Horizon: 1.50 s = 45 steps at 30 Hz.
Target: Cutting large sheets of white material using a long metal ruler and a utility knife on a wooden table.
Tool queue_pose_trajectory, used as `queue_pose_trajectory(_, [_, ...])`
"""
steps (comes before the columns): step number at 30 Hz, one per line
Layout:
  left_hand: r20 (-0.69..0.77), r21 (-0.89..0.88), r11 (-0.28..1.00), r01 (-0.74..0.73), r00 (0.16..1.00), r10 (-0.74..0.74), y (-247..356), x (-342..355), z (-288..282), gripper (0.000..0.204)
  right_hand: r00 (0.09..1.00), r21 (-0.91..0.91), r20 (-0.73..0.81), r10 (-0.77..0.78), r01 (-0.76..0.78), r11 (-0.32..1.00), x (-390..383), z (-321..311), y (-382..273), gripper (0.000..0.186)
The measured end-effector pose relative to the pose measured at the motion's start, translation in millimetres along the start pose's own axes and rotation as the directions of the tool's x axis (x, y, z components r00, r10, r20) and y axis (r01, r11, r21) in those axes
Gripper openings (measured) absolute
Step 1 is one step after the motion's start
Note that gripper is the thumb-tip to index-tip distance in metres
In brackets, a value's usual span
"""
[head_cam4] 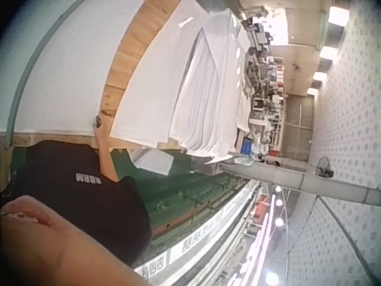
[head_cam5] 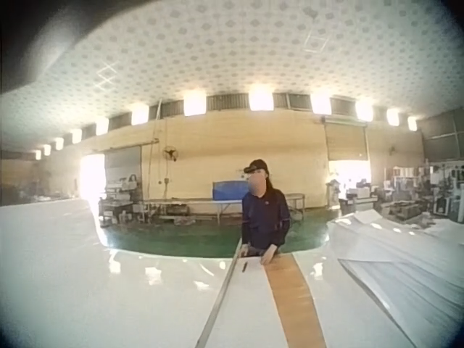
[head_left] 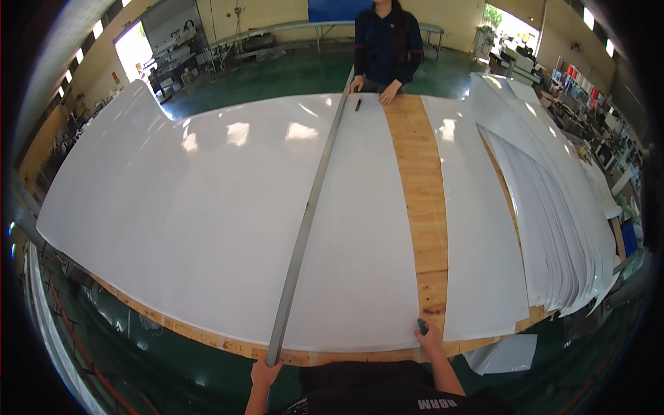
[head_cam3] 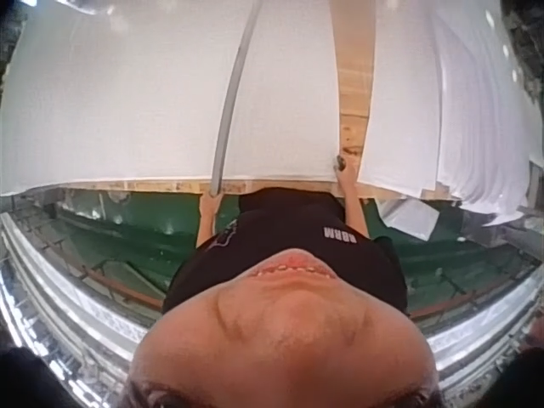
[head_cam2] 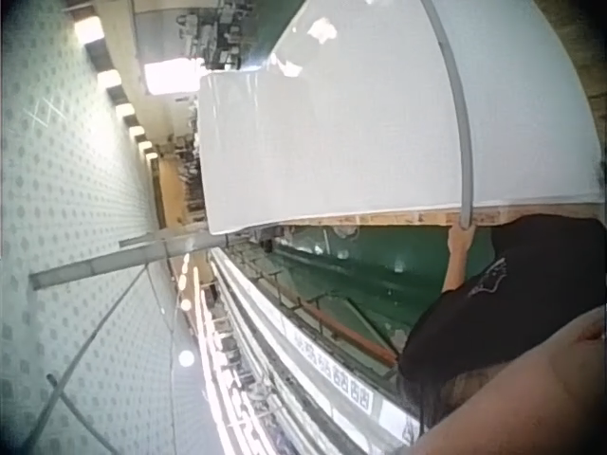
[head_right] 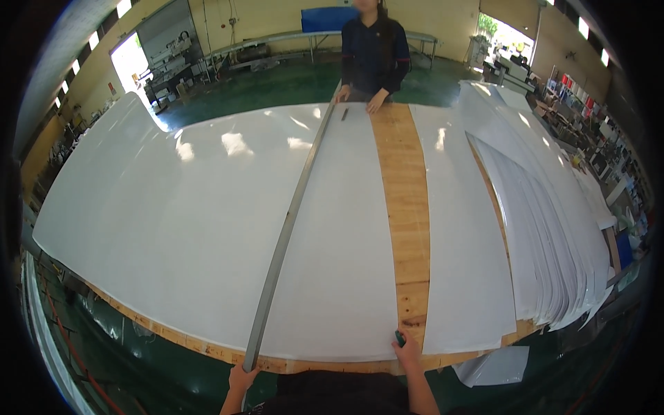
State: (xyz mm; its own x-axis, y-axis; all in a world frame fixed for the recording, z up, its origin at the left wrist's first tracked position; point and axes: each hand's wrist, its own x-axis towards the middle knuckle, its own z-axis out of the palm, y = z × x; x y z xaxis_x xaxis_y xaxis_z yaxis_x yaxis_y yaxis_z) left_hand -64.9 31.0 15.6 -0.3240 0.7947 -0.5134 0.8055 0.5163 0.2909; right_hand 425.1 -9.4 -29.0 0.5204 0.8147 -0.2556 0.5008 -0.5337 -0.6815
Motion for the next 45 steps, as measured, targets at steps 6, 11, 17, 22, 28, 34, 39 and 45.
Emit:
queue_pose_trajectory(6, [0.040, 0.005, 1.000, 0.028, 0.999, -0.028, 6, -4, 4, 0.058, 0.999, -0.003, 0.026, 0.042, -0.042, 0.999, 0, -1, -2, 0.048])
queue_pose_trajectory(11, [0.070, 0.000, 1.000, 0.017, 0.997, -0.017, 10, -8, 13, 0.057, 0.999, -0.021, 0.003, 0.034, -0.034, 0.999, -3, -3, -6, 0.047])
queue_pose_trajectory(17, [0.072, -0.049, 0.999, -0.010, 0.997, 0.014, 11, -11, 19, 0.055, 0.998, -0.084, -0.010, 0.069, -0.069, 0.994, -4, -4, -9, 0.047])
queue_pose_trajectory(22, [0.039, -0.019, 0.999, -0.027, 0.999, 0.027, 17, -18, 24, 0.055, 0.996, -0.106, 0.004, 0.085, -0.084, 0.991, -1, -2, -6, 0.047])
queue_pose_trajectory(28, [0.023, -0.036, 0.999, -0.038, 0.999, 0.039, 33, -33, 31, 0.053, 0.997, -0.068, 0.002, 0.082, -0.082, 0.994, -1, -2, -5, 0.046])
queue_pose_trajectory(34, [-0.023, -0.016, 0.999, -0.048, 0.999, 0.048, 33, -34, 30, 0.053, 0.998, -0.088, -0.002, 0.067, -0.066, 0.994, 1, 0, -2, 0.045])
queue_pose_trajectory(39, [-0.033, -0.028, 0.999, -0.027, 0.999, 0.026, 23, -24, 32, 0.055, 0.998, -0.095, 0.002, 0.056, -0.055, 0.994, 2, 0, -2, 0.046])
queue_pose_trajectory(45, [-0.042, -0.039, 0.999, -0.004, 0.999, 0.002, 19, -18, 28, 0.058, 0.998, -0.102, 0.030, 0.059, -0.055, 0.993, 5, 0, 7, 0.049])
